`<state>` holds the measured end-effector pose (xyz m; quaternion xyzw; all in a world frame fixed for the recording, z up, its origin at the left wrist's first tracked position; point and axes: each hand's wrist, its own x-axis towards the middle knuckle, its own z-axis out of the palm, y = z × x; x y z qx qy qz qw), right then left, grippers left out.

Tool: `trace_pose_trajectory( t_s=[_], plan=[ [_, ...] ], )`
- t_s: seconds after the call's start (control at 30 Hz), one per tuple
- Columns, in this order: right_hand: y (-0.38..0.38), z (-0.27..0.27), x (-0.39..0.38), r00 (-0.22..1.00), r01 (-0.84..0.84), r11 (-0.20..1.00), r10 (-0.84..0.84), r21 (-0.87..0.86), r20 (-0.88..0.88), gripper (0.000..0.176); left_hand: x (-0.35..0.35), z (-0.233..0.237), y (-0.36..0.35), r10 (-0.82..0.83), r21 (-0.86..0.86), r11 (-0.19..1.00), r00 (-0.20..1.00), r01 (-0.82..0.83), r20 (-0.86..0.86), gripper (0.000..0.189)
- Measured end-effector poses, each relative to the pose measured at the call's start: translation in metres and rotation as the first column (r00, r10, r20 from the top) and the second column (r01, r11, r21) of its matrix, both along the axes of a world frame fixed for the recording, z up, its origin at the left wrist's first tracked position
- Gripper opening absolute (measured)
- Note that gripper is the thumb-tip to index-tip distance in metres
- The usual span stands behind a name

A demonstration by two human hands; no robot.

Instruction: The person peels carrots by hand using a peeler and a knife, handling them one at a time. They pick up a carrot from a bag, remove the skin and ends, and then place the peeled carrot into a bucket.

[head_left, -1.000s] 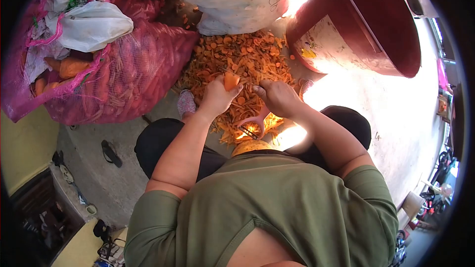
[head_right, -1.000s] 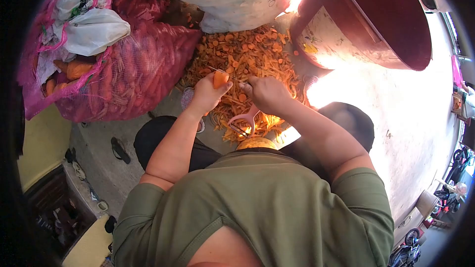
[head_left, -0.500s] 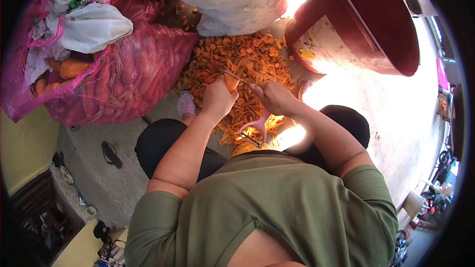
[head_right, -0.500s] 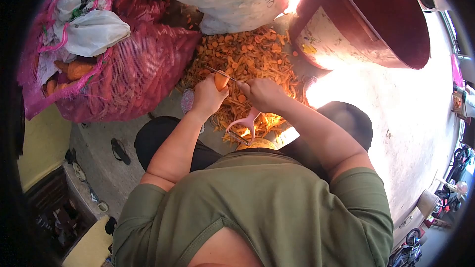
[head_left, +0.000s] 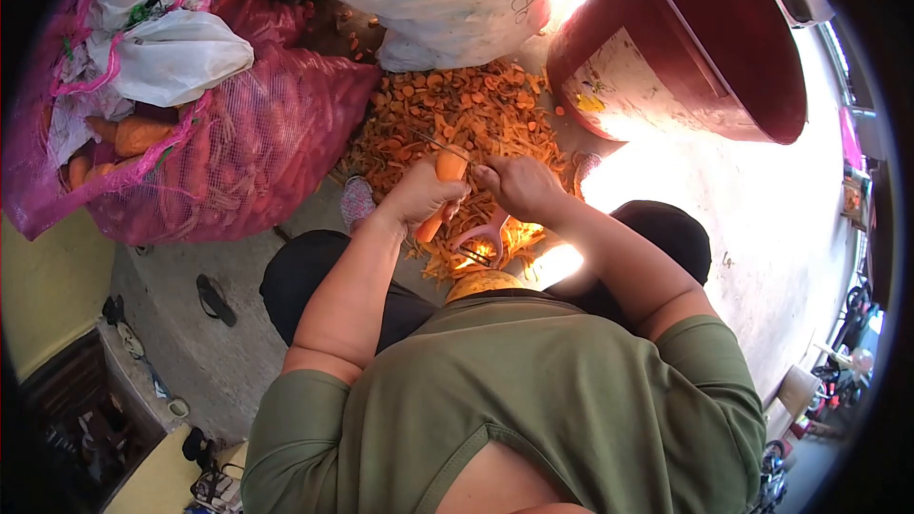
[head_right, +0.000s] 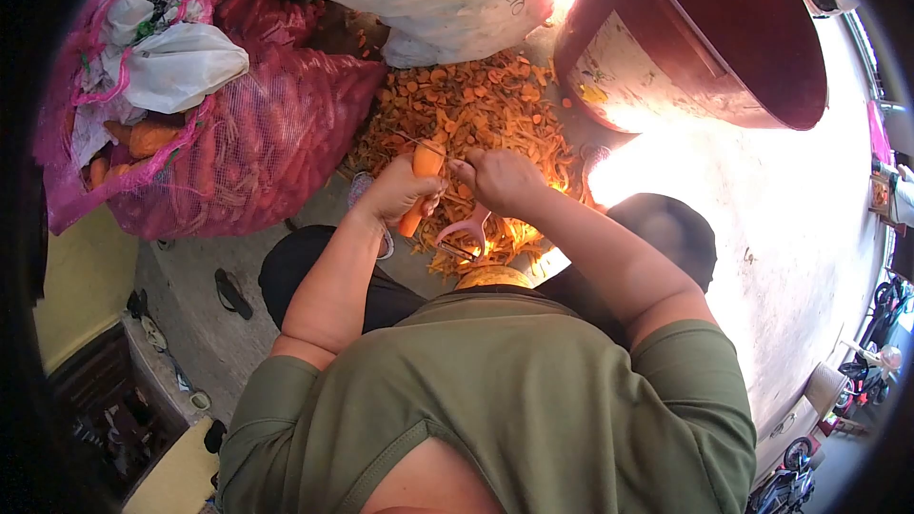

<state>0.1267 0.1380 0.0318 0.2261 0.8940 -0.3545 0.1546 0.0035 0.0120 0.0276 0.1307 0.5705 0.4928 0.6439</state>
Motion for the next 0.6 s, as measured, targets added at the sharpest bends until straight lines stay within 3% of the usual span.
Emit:
trace_pose_trajectory(
  t_s=[0.1,0.13,0.2,0.23,0.3,0.33,0.43,0.6],
  plan=[
    [0.001,-0.003,0.001,0.998,-0.005,0.999,0.007,0.037,-0.062,0.046,-0.002,-0.005,-0.001,-0.027,-0.005,1.000,1.000,0.027,-0.016,0.010],
    [0.001,-0.005,0.002,0.996,-0.006,0.999,0.011,0.047,-0.090,0.045,-0.004,-0.004,-0.004,-0.075,0.056,0.996,0.993,0.070,0.091,0.010],
    [0.012,-0.012,0.001,0.999,-0.026,0.999,0.025,0.038,0.031,0.045,-0.008,0.005,-0.009,-0.189,0.190,0.972,0.939,0.137,0.286,0.010],
    [0.016,-0.015,0.002,0.996,-0.029,0.999,0.026,0.031,0.088,0.044,-0.007,0.010,-0.009,-0.210,0.212,0.966,0.933,0.151,0.293,0.011],
    [0.014,-0.022,0.006,0.999,-0.003,0.997,0.001,0.077,0.034,0.044,-0.005,0.015,-0.007,-0.248,0.258,0.951,0.918,0.170,0.310,0.012],
    [0.012,-0.024,0.008,1.000,-0.002,0.995,0.000,0.102,0.012,0.044,-0.003,0.013,-0.005,-0.135,0.163,0.982,0.958,0.095,0.253,0.012],
    [0.005,-0.014,0.003,0.993,0.113,0.989,-0.109,0.094,-0.054,0.043,0.000,0.005,0.000,-0.053,0.015,0.998,0.976,0.058,-0.211,0.011],
    [0.000,0.011,0.002,0.982,-0.018,0.993,0.040,0.121,-0.183,0.043,-0.003,0.006,-0.002,-0.034,-0.127,0.992,0.963,-0.001,-0.268,0.011]
  ],
)
